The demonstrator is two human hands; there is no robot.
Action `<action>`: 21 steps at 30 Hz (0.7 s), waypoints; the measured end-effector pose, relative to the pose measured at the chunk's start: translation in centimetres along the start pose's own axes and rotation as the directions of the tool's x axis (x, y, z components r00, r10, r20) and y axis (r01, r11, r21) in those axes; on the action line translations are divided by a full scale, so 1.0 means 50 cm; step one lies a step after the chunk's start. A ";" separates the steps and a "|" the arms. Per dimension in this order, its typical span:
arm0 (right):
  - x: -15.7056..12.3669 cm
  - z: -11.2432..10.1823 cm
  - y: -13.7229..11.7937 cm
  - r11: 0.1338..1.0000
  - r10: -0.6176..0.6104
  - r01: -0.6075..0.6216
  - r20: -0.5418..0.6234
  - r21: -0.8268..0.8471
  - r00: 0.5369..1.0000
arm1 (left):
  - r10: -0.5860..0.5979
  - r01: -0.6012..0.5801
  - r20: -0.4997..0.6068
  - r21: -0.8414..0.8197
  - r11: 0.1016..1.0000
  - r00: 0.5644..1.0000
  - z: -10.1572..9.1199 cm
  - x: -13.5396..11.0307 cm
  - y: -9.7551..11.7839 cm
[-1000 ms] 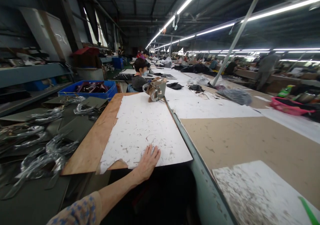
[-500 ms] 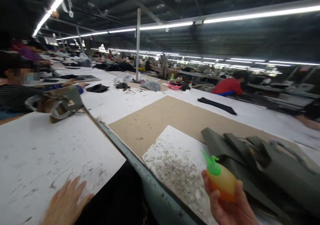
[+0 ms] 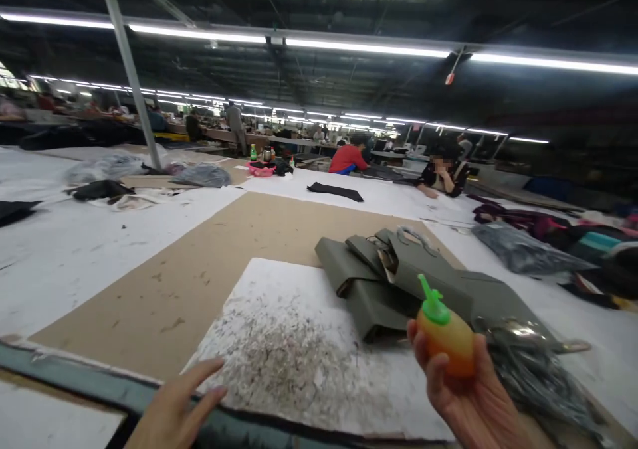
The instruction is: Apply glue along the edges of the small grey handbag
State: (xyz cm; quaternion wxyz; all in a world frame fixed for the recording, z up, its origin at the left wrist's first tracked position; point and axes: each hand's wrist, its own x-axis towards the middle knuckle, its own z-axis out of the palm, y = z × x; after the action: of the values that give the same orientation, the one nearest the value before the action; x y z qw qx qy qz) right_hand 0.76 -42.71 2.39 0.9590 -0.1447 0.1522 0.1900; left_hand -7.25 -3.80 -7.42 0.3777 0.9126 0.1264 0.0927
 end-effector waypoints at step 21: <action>-0.046 -0.145 -0.208 0.983 -0.169 0.165 0.039 0.080 0.985 | 0.296 -0.161 0.306 -0.397 0.903 0.905 0.411 0.359 0.649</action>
State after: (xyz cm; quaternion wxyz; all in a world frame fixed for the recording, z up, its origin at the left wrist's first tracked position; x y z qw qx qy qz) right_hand 1.28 -55.07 -1.16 0.9797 -0.1156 0.1249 0.1063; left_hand 20.47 -34.22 2.71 0.5422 0.8369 -0.0738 -0.0092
